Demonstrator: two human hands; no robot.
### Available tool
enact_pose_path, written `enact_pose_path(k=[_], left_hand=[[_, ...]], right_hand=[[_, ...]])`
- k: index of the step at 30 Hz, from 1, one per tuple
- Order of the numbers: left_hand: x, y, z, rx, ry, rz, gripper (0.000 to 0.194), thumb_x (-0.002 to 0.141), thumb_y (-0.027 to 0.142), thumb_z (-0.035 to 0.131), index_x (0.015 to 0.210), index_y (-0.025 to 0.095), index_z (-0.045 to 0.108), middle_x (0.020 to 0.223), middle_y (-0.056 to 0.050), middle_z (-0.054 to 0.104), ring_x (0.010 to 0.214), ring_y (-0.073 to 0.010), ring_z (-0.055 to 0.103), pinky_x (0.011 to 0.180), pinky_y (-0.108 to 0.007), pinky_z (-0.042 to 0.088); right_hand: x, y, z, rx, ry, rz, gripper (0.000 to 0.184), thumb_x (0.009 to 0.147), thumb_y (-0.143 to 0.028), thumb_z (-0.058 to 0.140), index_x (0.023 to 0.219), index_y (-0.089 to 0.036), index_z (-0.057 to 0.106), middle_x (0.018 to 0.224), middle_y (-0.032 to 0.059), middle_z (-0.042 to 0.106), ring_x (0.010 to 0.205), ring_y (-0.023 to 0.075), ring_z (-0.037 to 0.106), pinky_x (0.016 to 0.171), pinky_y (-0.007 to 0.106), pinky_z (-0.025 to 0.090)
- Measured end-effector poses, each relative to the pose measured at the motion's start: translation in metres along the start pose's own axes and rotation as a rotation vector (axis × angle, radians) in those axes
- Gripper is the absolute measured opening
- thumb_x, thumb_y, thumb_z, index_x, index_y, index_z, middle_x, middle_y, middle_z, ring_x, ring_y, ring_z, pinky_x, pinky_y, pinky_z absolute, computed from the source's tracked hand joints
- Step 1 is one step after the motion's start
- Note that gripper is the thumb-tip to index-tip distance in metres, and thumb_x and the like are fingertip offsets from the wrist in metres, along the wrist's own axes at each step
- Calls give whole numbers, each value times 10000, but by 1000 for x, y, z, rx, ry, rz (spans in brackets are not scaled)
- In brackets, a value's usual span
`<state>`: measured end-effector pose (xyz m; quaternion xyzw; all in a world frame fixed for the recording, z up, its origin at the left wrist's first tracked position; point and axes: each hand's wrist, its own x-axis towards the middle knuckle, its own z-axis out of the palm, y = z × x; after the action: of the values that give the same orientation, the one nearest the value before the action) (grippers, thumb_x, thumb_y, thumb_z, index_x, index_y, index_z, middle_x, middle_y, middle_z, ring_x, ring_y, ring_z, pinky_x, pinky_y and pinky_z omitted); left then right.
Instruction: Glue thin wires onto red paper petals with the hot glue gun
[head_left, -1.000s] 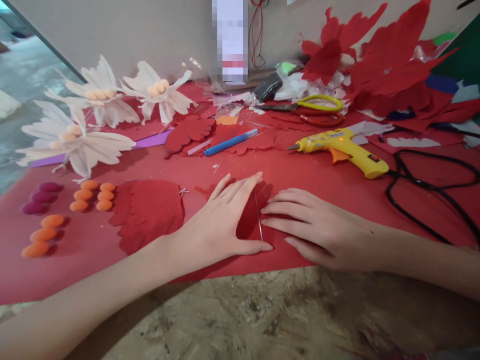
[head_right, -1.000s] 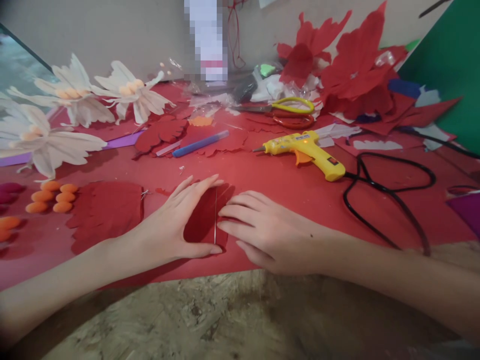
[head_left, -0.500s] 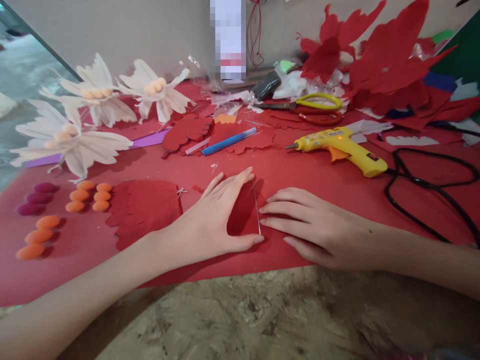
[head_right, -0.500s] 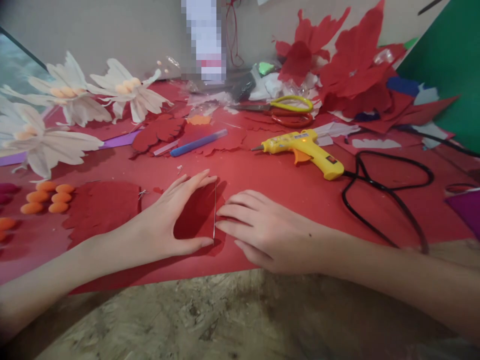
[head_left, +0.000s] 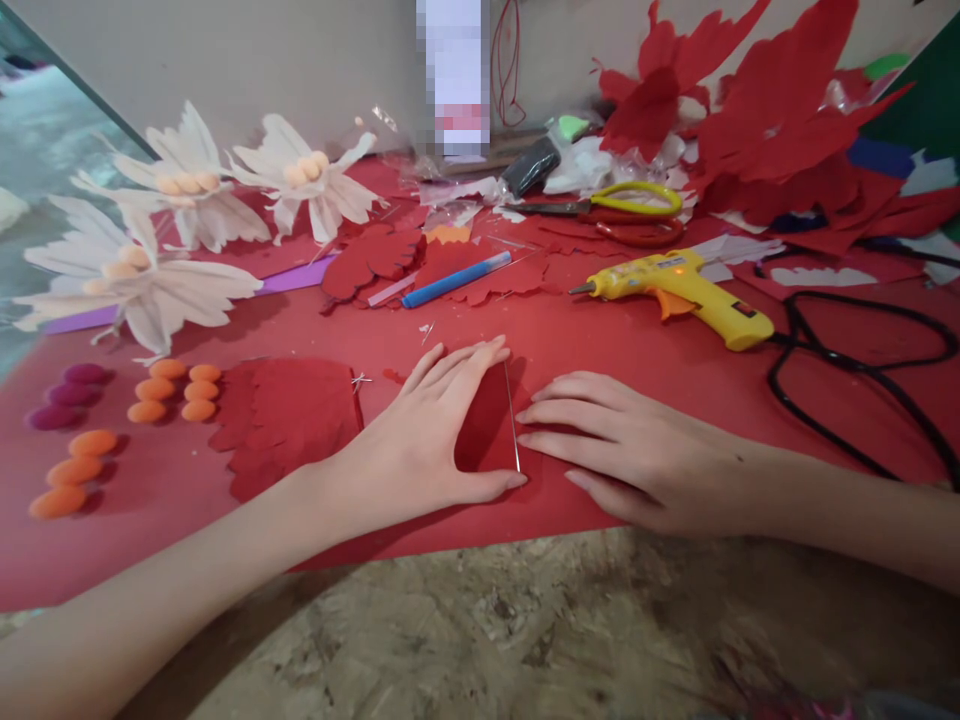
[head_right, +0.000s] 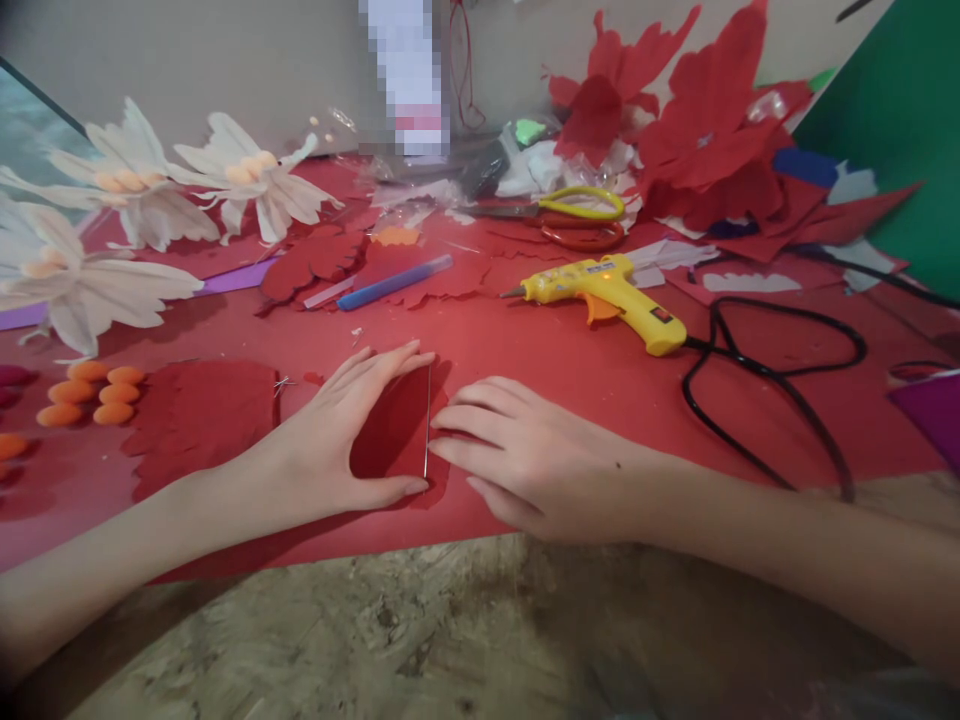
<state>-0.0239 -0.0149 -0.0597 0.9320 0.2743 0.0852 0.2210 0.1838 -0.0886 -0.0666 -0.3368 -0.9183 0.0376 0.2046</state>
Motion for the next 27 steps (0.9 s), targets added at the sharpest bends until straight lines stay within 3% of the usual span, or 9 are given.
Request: enact_pose_path(k=[8, 14, 17, 23, 27], left_hand=[[-2, 0, 0, 4, -6, 1, 854, 698, 543, 615, 1367, 168, 239, 1430, -142, 345, 1325, -275, 299, 1114, -500, 144], [-2, 3, -1, 24, -29, -8, 862, 700, 528, 625, 1351, 103, 253, 1418, -193, 345, 1328, -286, 290, 1112, -501, 153], [-3, 1, 0, 1, 6, 14, 840, 726, 523, 609, 1354, 109, 236, 1420, -185, 343, 1323, -279, 301, 1104, -495, 196], [-8, -3, -3, -51, 140, 29, 551, 878, 336, 430, 1359, 145, 240, 1416, -123, 363, 1326, -214, 309, 1097, -377, 278], [-9, -3, -3, -51, 150, 48, 673, 846, 339, 489, 1396, 155, 147, 1454, -127, 294, 1337, -219, 287, 1099, -369, 274]], right_hand=[[0, 0, -1, -2, -2, 3, 330, 864, -144, 378, 1098, -65, 597, 1078, 115, 627, 1035, 223, 484, 898, 402, 458], [-1, 0, -1, -12, -5, 0, 334, 864, -145, 369, 1097, -68, 596, 1082, 112, 624, 1037, 223, 487, 900, 400, 455], [0, 0, -1, -15, -6, -6, 333, 863, -148, 373, 1097, -64, 595, 1085, 118, 621, 1031, 224, 491, 896, 400, 456], [1, 0, -2, -18, -7, -18, 342, 866, -158, 370, 1113, -64, 586, 1083, 116, 622, 1022, 226, 501, 919, 418, 436], [1, 0, -3, -38, -23, -4, 345, 872, -178, 367, 1115, -78, 590, 1086, 110, 624, 1012, 230, 509, 918, 434, 431]])
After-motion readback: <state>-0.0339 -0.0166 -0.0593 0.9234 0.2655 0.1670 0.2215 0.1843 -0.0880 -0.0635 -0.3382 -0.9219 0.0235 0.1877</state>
